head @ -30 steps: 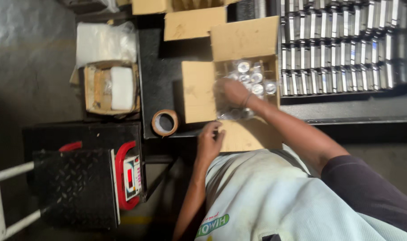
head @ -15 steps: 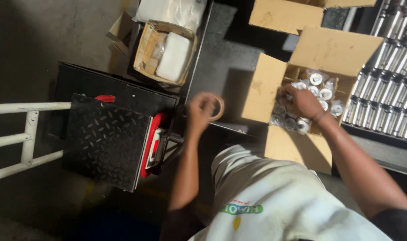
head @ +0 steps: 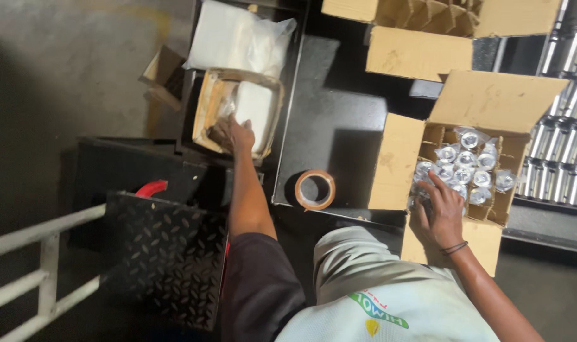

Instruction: The person packs cylindrical metal parts into plastic bags and places them into a cardboard box. They then close the box and seal it with packing tape. The person repeats this process with another box.

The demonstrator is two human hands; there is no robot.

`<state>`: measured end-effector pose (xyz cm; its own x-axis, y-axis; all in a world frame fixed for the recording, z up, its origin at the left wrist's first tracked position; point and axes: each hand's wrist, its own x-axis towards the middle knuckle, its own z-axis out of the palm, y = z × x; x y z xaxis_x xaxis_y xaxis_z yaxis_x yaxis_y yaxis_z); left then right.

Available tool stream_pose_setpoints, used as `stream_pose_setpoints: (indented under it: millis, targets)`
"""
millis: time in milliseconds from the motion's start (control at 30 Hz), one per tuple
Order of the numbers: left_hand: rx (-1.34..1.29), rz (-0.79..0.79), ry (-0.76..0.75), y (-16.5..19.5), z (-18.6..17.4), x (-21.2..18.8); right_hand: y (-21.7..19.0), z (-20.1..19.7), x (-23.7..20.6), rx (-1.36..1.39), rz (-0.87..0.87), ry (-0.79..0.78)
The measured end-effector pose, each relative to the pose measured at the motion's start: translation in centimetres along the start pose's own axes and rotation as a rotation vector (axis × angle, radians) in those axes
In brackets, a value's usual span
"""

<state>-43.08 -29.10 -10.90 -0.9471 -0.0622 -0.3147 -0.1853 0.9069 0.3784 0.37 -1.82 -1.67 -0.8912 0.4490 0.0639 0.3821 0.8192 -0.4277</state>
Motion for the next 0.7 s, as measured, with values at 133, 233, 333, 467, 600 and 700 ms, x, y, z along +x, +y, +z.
stream_pose_setpoints:
  millis: [133, 233, 333, 467, 600, 700]
  targets:
    - [0.015, -0.054, -0.069, 0.0, 0.3, 0.1, 0.1, 0.5, -0.3, -0.013, 0.017, 0.009]
    - [-0.002, -0.071, -0.114, -0.4, 0.3, 0.9, 0.2, 0.9, -0.4, -0.042, 0.026, 0.009]
    - [0.051, -0.071, -0.146, -0.7, 0.4, 2.0, 0.2, 1.1, -0.3, -0.083, 0.036, 0.002]
    - [0.179, 0.018, -0.09, -0.6, 0.5, 2.2, 0.2, 1.3, -0.1, -0.106, 0.039, 0.013]
    - [0.262, 0.163, 0.079, -0.4, 0.7, 0.5, 0.0, 1.2, -0.1, -0.112, 0.045, 0.03]
    - [0.313, 0.208, 0.131, -0.2, 0.8, -0.5, -0.1, 1.3, -0.1, -0.097, 0.046, 0.038]
